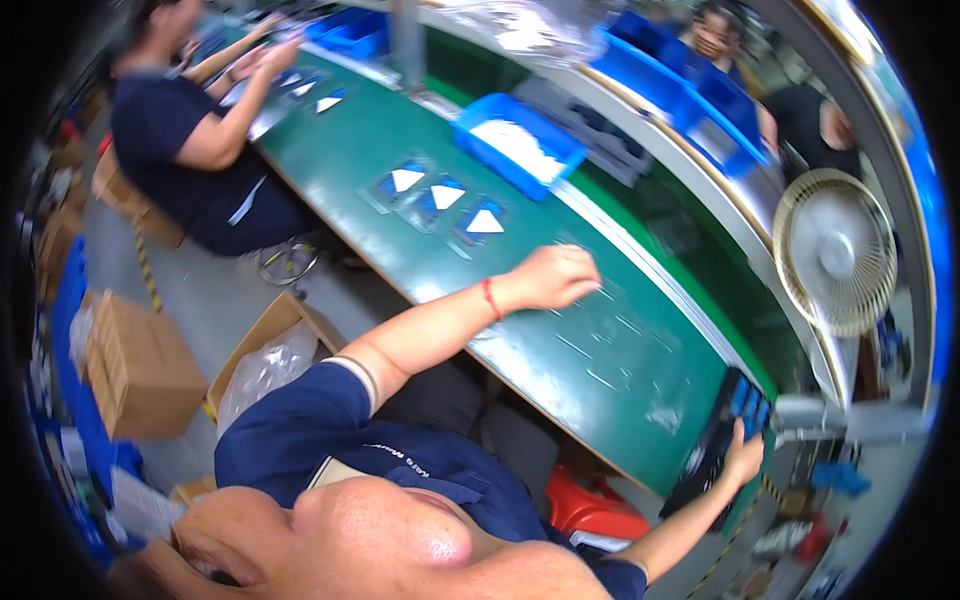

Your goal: The person assembles small electronic components into clear plastic packaging at a factory workstation. They place blue rectangular modules and white triangular inserts into the plastic trays, then close the lids. The person repeats this process for multiple units, organizing the finished packages on the table.

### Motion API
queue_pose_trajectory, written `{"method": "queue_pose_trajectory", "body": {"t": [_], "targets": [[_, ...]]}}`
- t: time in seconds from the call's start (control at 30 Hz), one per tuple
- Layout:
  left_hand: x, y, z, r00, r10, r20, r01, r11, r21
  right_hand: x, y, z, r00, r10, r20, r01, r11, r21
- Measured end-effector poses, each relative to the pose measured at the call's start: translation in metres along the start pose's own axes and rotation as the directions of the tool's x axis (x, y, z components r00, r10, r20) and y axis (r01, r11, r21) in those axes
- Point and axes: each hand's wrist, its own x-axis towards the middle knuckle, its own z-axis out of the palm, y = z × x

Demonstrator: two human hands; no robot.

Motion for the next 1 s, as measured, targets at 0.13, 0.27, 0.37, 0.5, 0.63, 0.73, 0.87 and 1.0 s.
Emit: {"method": "queue_pose_trajectory", "body": {"t": [0.13, 0.27, 0.37, 0.5, 0.63, 0.73, 0.87, 1.0], "targets": [[0.002, 0.041, 0.014, 0.971, -0.072, 0.229, 0.123, 0.969, -0.216, -0.032, -0.034, -0.008, 0.996, -0.072, -0.050, 0.082, 0.562, 0.823], [-0.032, 0.102, 0.051, 0.746, -0.182, 0.640, 0.666, 0.214, -0.715, -0.128, -0.145, -0.030, 0.909, -0.366, 0.199, -0.106, 0.258, 0.960], [-0.051, 0.115, 0.049, 0.669, -0.126, 0.733, 0.671, -0.321, -0.668, -0.161, -0.191, -0.010, 0.760, -0.625, 0.177, -0.066, 0.197, 0.978], [-0.073, 0.107, 0.018, 0.565, -0.298, 0.769, 0.652, -0.410, -0.638, -0.170, -0.214, 0.000, 0.651, -0.757, 0.063, 0.111, 0.176, 0.978], [-0.077, 0.107, -0.003, 0.491, -0.484, 0.725, 0.692, -0.289, -0.661, -0.182, -0.233, 0.007, 0.609, -0.781, 0.140, -0.095, 0.103, 0.990], [-0.083, 0.103, -0.014, 0.444, -0.592, 0.673, 0.648, -0.306, -0.697, -0.184, -0.246, 0.011, 0.664, -0.739, 0.117, -0.165, 0.008, 0.986], [-0.098, 0.079, -0.032, 0.453, -0.681, 0.576, 0.567, -0.278, -0.775, -0.137, -0.275, 0.019, 0.769, -0.637, 0.053, -0.062, 0.009, 0.998], [-0.092, 0.066, -0.037, 0.528, -0.712, 0.462, 0.420, -0.254, -0.871, -0.099, -0.332, 0.045, 0.824, -0.561, -0.079, 0.254, 0.241, 0.937]]}}
